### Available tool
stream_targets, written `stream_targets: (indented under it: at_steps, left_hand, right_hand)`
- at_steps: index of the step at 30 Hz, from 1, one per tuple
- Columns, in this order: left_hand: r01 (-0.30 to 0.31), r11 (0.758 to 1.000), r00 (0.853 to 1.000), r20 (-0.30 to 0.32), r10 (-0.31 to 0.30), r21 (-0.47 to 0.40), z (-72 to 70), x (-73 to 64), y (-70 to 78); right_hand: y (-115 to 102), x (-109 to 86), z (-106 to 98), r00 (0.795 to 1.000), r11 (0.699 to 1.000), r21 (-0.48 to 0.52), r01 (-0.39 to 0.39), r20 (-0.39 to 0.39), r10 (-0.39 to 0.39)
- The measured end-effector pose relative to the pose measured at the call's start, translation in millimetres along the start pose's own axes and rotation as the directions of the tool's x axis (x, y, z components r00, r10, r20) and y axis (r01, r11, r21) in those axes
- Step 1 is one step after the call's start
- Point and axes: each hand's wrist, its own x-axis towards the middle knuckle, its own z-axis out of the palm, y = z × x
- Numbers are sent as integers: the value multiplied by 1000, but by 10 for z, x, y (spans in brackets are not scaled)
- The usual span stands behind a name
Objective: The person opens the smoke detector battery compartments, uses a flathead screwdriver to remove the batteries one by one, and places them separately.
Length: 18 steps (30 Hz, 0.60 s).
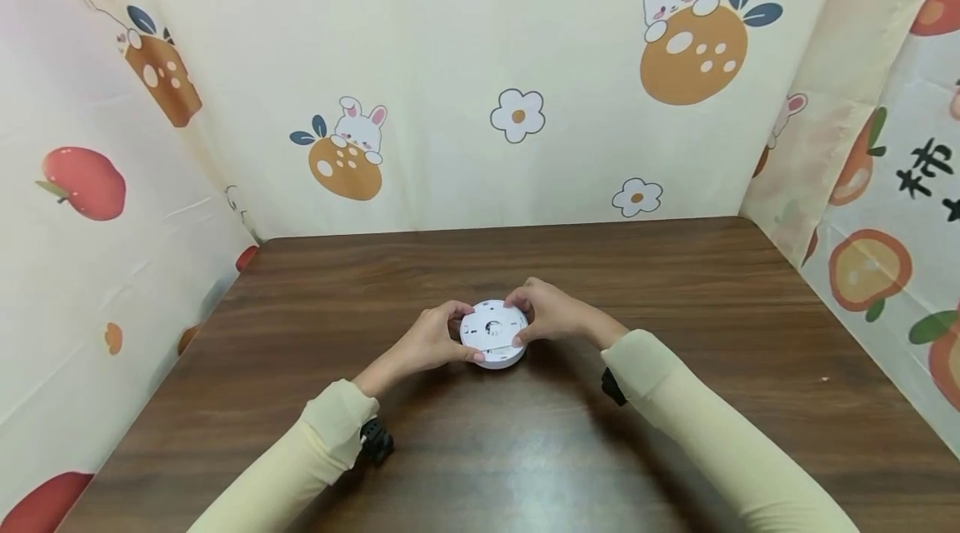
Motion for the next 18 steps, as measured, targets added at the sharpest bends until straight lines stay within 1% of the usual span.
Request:
stream_targets:
  at_steps: [4,9,15,18]
  left_hand:
    - [0,1000,1000,1,0,-12,4,14,20]
    - [11,1000,1000,-2,-11,-19,9,-1,18]
    - [20,999,1000,0,-20,-39,11,-14,37]
    - [11,999,1000,-1,-11,-41,9,-13,44]
  right_hand:
    - [-15,13,-37,1000,999,-35,7,-3,-7]
    - [-22,37,-31,1000,999,-34,28,-1,-28]
    - [-31,33,-29,999,999,-38,27,-29,-28]
    - [-34,32,-35,998,999,-33,33,-44,-35]
